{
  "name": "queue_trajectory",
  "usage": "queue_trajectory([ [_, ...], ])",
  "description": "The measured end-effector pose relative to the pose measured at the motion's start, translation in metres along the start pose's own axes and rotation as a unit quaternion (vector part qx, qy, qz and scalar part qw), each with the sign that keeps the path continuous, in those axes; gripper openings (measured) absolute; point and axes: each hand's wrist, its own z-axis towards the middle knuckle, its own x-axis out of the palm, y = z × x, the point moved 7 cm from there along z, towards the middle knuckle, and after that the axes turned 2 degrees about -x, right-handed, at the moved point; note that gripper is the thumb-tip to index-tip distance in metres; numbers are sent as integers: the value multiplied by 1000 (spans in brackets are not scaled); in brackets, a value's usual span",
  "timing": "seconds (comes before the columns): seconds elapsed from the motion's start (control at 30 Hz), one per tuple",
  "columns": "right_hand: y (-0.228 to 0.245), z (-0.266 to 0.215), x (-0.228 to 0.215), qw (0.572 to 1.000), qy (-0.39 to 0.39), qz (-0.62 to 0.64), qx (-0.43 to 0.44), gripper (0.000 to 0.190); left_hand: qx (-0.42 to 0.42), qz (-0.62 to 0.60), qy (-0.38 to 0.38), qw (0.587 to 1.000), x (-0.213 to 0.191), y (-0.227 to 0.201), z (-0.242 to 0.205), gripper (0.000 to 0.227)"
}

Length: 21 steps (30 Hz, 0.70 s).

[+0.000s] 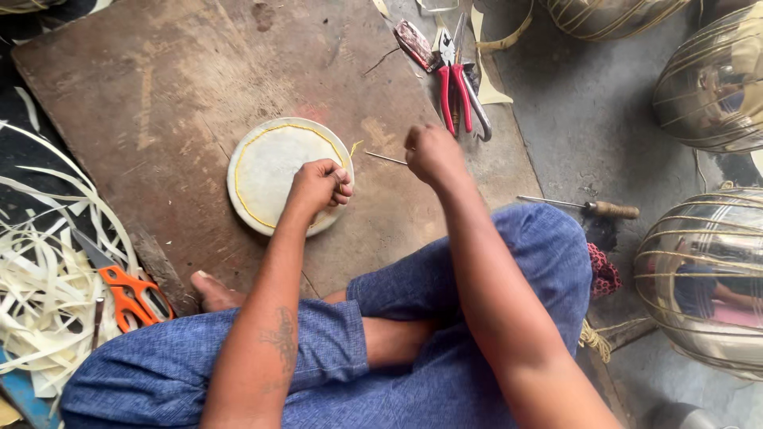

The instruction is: The person threads a yellow cord through the edge of a drum head while sitting on the floor.

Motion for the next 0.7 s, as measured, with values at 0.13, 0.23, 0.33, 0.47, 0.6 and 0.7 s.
queue_trajectory([
  [0.13, -34, 21, 82, 994, 6, -105, 38, 18, -15, -22, 27, 999, 4, 3, -13, 19],
  [0.23, -31, 21, 99, 992, -66, -100, -31, 20, -30, -32, 53, 998, 14, 5, -39, 18],
  [0.33, -35, 22, 121, 994, -20, -104, -38, 26, -34, -101, 90, 990, 36, 12, -72, 16],
  [0.47, -45, 28, 131, 996, 28, -81, -30, 23, -33, -201, 129, 971, 77, 31, -126, 14],
  [0.6, -30, 6, 91, 998, -12, -62, -28, 26, -24, -185, 126, 974, 104, 45, -163, 20],
  [0.7, -8, -17, 37, 1000, 2, -30, -10, 18, -11, -180, 100, 979, 110, 46, -176, 21],
])
